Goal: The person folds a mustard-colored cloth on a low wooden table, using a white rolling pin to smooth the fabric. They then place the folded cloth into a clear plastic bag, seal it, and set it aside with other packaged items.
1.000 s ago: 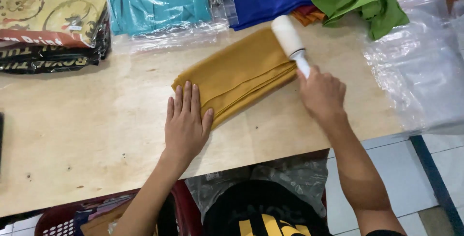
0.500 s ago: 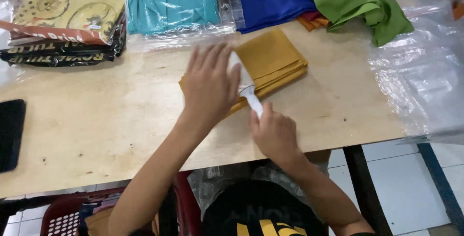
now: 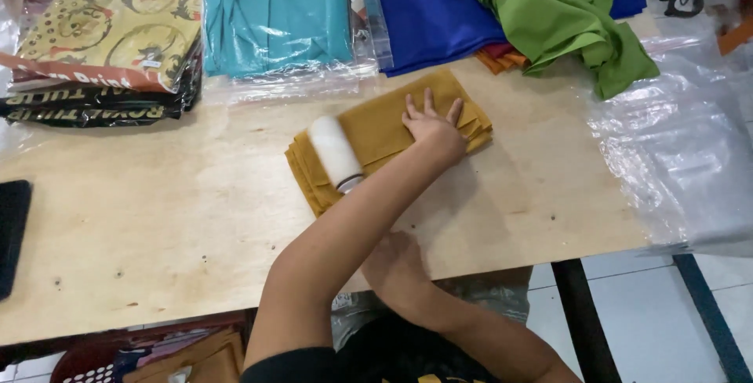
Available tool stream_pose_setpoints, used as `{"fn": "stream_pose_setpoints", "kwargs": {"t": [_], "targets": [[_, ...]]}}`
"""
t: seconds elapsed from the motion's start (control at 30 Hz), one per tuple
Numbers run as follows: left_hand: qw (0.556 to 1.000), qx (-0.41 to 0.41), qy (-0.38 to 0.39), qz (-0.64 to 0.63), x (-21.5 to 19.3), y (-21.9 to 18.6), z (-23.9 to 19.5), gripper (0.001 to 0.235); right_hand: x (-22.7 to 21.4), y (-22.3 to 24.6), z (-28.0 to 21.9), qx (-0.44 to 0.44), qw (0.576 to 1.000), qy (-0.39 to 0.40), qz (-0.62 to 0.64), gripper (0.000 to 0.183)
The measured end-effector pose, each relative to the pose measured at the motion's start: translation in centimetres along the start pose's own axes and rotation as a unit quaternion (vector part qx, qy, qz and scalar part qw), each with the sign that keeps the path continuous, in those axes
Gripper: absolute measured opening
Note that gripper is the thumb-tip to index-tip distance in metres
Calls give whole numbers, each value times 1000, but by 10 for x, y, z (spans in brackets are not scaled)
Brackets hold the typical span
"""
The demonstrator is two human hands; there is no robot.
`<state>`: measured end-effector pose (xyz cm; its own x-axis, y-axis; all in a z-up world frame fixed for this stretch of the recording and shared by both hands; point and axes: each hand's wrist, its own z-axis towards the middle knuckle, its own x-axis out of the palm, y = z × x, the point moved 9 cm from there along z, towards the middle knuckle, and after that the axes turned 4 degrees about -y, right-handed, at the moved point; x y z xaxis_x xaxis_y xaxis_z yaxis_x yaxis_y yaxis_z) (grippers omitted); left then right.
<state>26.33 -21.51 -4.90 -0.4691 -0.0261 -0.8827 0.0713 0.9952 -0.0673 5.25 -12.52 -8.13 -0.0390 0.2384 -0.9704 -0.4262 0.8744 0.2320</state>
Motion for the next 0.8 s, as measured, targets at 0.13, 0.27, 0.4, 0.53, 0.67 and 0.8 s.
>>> {"fn": "stream_pose_setpoints", "kwargs": {"t": [0.13, 0.27, 0.4, 0.53, 0.67, 0.8], "targets": [[997, -28, 76, 18, 3, 5, -13, 76, 12, 35, -23, -105, 993, -48, 15, 29], [998, -13, 56, 20, -5, 5, -16, 76, -22, 49, -37, -149, 985, 13, 90, 13], [998, 37, 27, 41, -33, 7, -53, 81, -78, 16, -50, -82, 989, -67, 107, 46], [928, 236, -287, 30, -90, 2, -128, 80, -109, -44, -63, -59, 977, -199, 51, 47], [829, 336, -442, -71, -132, 56, -249, 65, -123, -109, -61, 59, 966, -250, 3, 44], [823, 287, -482, -91, -75, 126, -242, 52, -135, -123, -50, 93, 974, -208, 14, 45]]}}
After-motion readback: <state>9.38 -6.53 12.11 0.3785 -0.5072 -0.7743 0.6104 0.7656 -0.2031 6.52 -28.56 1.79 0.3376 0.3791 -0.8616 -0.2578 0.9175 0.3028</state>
